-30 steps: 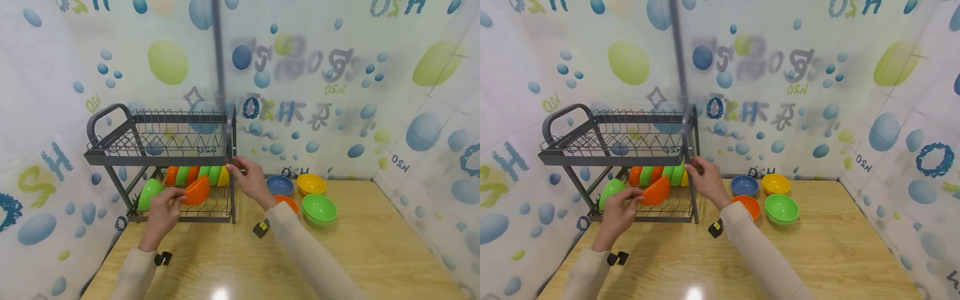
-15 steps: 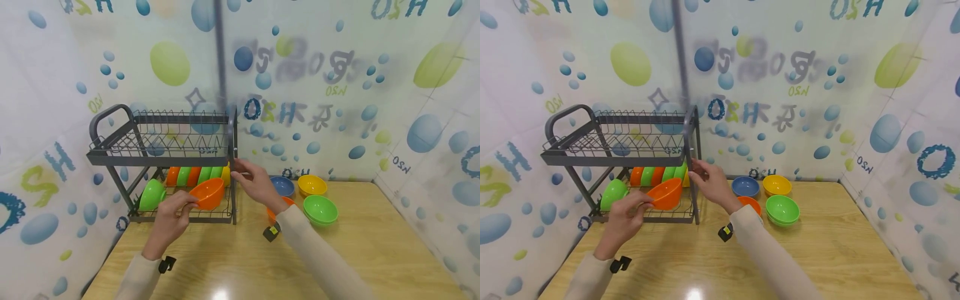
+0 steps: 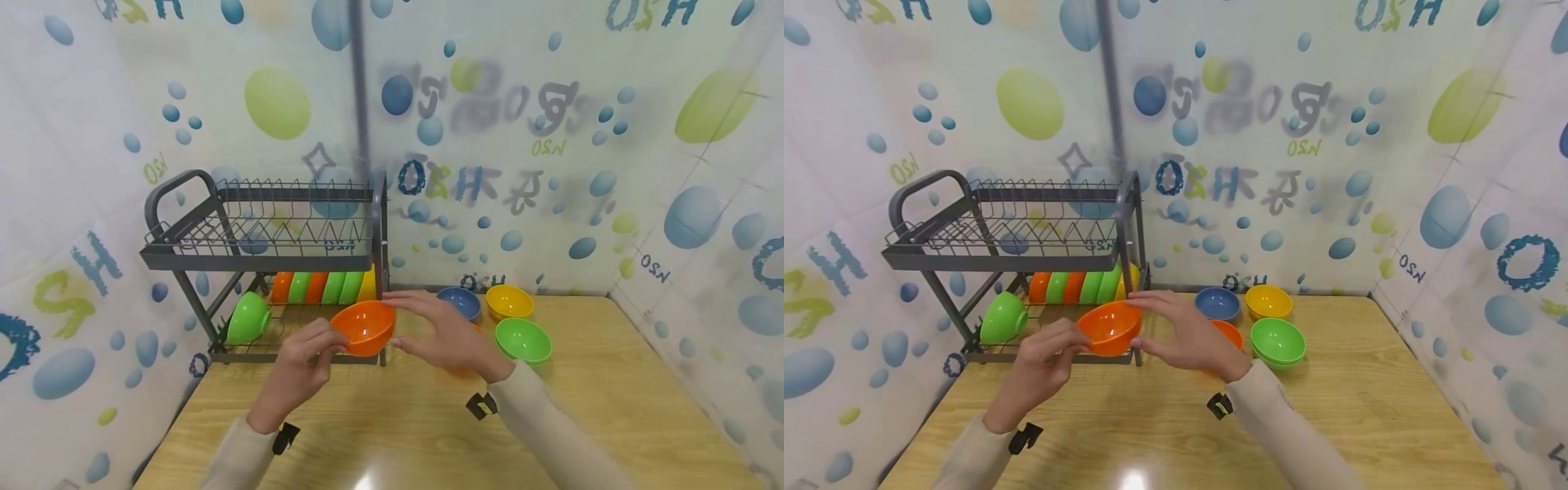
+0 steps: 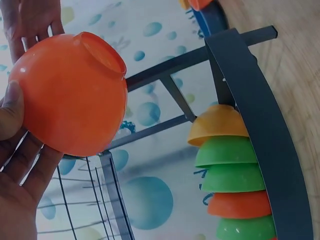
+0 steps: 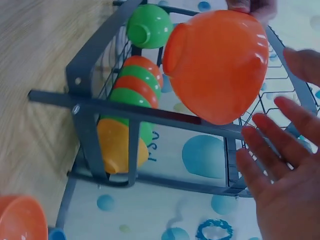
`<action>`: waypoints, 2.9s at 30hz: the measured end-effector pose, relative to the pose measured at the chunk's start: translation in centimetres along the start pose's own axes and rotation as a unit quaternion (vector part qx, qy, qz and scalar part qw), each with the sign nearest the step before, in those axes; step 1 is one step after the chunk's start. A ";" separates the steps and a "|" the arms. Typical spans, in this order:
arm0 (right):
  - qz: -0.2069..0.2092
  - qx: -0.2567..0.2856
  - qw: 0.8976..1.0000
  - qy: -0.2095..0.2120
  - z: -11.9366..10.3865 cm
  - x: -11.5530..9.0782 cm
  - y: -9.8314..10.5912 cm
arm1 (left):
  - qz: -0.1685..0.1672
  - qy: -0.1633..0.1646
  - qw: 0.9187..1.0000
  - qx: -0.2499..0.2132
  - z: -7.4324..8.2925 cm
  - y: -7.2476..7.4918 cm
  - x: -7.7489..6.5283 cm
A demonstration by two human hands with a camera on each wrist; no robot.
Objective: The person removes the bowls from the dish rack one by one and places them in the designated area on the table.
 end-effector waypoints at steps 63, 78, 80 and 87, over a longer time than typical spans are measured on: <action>0.146 -0.235 0.959 0.055 6.1 -9.5 5.2 | -0.039 0.354 0.918 -0.175 -5.7 -9.5 3.7; 0.132 -0.258 0.957 0.009 10.0 -11.1 3.8 | 0.001 0.362 0.899 -0.246 -6.3 -11.1 4.3; 0.134 -0.258 0.957 0.015 10.4 -11.3 3.6 | 0.006 0.358 0.901 -0.245 -6.3 -11.3 4.3; 0.136 -0.265 0.954 0.044 11.1 -11.3 2.4 | 0.025 0.349 0.910 -0.225 -6.4 -11.2 4.1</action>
Point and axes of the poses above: each hand's wrist, its own x-axis towards the middle knuckle, its own y-axis out of the back of the hand, z = x × y, the point moved 7 cm from there along x, towards the middle knuckle, and after that the axes turned 15 degrees about x, right-handed, at the moved point
